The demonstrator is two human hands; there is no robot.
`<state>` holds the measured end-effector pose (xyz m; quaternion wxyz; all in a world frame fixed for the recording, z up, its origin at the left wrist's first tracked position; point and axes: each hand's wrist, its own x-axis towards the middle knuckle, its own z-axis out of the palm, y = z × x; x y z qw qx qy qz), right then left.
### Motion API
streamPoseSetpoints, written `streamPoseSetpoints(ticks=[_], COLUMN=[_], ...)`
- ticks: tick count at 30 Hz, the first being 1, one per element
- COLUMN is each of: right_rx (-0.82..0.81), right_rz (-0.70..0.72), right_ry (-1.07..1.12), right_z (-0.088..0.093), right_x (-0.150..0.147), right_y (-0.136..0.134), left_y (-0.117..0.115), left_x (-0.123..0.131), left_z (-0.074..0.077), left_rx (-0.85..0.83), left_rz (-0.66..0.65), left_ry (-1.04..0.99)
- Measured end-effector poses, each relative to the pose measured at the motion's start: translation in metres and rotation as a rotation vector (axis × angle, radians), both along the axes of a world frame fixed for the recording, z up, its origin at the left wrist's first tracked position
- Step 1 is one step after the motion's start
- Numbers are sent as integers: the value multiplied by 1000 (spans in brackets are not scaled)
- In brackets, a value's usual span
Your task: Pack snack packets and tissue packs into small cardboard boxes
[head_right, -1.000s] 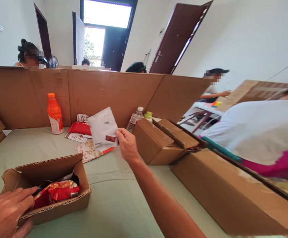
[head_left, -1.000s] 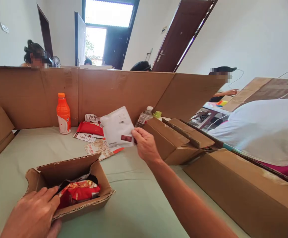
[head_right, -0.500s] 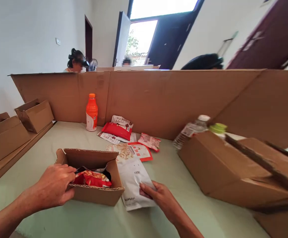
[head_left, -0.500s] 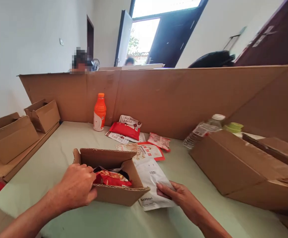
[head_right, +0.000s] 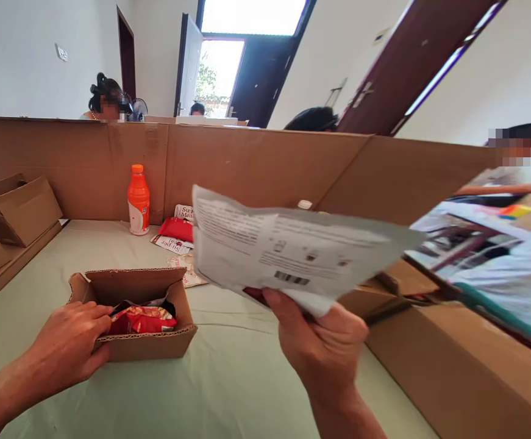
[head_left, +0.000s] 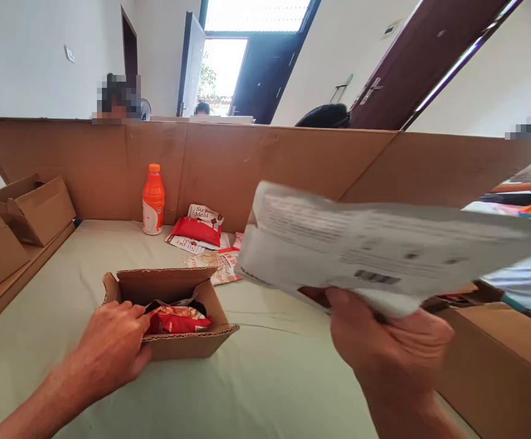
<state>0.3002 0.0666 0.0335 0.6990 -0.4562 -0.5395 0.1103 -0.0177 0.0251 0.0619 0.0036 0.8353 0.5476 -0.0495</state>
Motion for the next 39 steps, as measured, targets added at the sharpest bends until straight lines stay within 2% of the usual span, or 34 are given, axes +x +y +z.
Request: streamPoseSetpoints(ticks=[2, 4, 6, 8, 10, 14, 16, 18, 22, 25, 27, 31, 34, 39], right_rx=[122, 134, 83, -2, -159, -457, -504, -535, -599, -598, -509, -262, -207, -152], right_rz=[136, 368, 623, 793, 832, 699, 689, 739, 821, 857, 837, 655, 602, 632], right_ry=[-114, -369, -626, -846, -1109, -1599, -1717, -1776, -1804, -1756, -1559, -1010, -834, -704], right_z=[18, 29, 31, 25, 18, 17, 22, 23, 18, 16, 17, 19, 17, 7], right_x=[-21, -44, -65, -83, -97, -118, -130, -144, -162, -148, -125, -70, -45, -45], right_y=[3, 16, 36, 54, 66, 71, 71, 74, 84, 83, 76, 49, 26, 12], left_y=[-1, -2, -3, -4, -5, -6, -5, -4, -2, -1, -3, -13, -25, -42], left_x=[1, 1, 2, 2, 3, 2, 2, 2, 2, -1, -7, -24, -36, -43], left_z=[0, 0, -1, -2, -4, -10, -12, -13, -13, -17, -22, -28, -28, -44], left_rx=[-3, -4, -6, -21, -48, -96, -99, -98, -77, 33, 170, 543, 721, 765], left_rz=[-3, -2, -9, -13, -1, 8, -6, -18, -44, -89, -159, -312, -241, -10], left_ry=[1, 8, 13, 23, 20, -21, -34, -36, -5, -10, -89, -357, -462, -609])
